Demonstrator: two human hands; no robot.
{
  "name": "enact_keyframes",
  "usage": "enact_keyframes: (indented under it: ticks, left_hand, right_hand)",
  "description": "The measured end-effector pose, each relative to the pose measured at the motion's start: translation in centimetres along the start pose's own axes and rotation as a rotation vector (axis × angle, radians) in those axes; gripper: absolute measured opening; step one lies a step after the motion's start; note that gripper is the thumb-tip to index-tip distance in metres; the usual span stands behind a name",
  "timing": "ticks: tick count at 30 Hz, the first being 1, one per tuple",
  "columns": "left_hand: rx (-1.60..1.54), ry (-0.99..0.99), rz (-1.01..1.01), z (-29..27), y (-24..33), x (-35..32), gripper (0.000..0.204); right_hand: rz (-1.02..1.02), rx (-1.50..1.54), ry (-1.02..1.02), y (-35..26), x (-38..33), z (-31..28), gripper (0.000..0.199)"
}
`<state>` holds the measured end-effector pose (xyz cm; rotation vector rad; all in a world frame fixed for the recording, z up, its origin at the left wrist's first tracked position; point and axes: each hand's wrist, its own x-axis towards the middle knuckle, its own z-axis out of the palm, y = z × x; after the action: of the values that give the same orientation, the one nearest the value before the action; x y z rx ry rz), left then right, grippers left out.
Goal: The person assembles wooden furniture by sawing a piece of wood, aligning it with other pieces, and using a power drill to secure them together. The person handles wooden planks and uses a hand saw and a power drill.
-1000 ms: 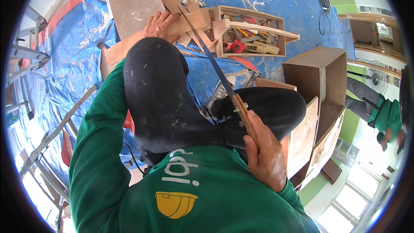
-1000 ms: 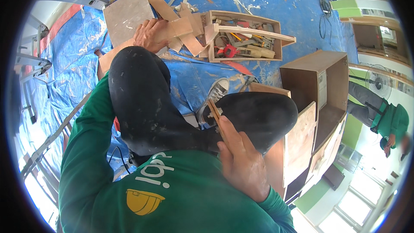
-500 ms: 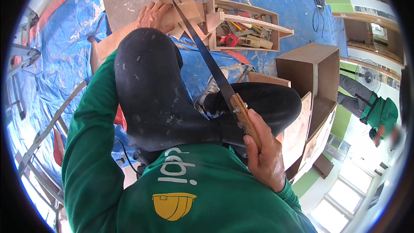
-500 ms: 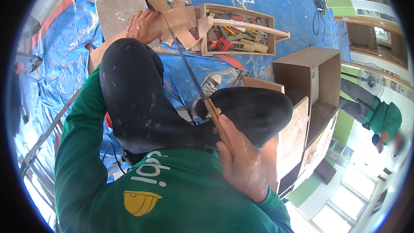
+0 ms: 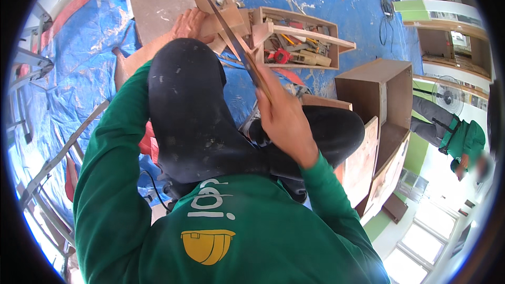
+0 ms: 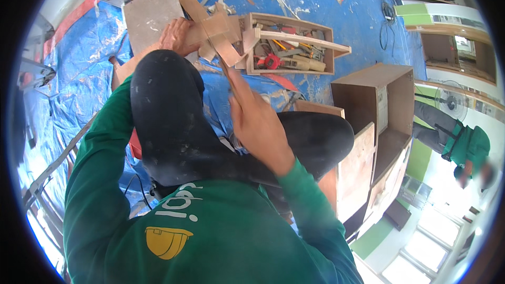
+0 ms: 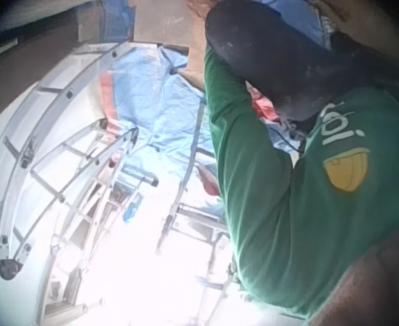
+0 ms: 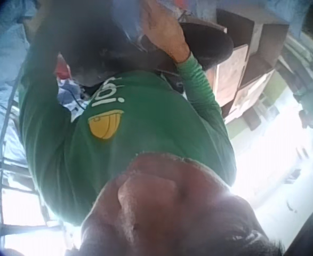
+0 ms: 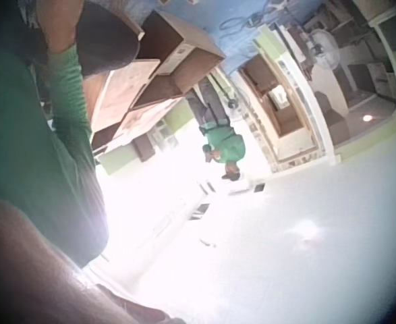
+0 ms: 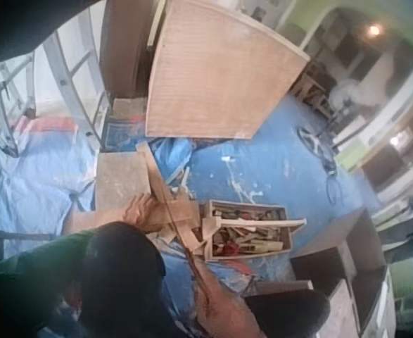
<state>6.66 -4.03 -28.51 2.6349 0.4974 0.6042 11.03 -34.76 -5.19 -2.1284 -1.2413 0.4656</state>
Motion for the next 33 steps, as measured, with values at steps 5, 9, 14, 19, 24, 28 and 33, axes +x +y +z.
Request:
enact_keyframes:
  ticks: [5, 9, 14, 19, 24, 28, 33]
  left_hand:
    - [-0.028, 0.004, -0.017, -0.7, 0.4, 0.5, 0.072]
    - [-0.021, 0.041, -0.039, -0.4, 0.5, -0.1, 0.073]
    - [-0.019, -0.026, -0.063, -0.4, 0.0, -0.5, 0.075]
    - [0.041, -0.036, -0.048, -0.5, 0.2, -0.5, 0.077]
    - [0.007, -0.042, -0.010, -1.0, 0.5, 0.6, 0.079]
    - [0.016, -0.080, -0.065, -1.1, 0.6, 0.7, 0.078]
    - [0.042, -0.108, -0.117, -1.1, 0.0, 0.1, 0.077]
  right_hand:
    - [-0.008, -0.021, 0.023, 2.4, 7.4, 3.3, 0.056]
    - [-0.030, 0.013, 0.018, 0.8, 4.8, 1.4, 0.057]
    - [0.200, -0.032, -0.139, -4.6, -6.1, -7.2, 0.057]
    - [0.202, 0.038, -0.114, -4.1, -2.7, -5.6, 0.057]
    - [-0.004, 0.019, 0.030, 4.8, 11.5, 4.1, 0.051]
    - [0.065, 0.015, 0.008, 4.5, 15.0, 5.4, 0.050]
    - [0.055, -0.003, -0.075, -0.4, 2.7, -1.5, 0.056]
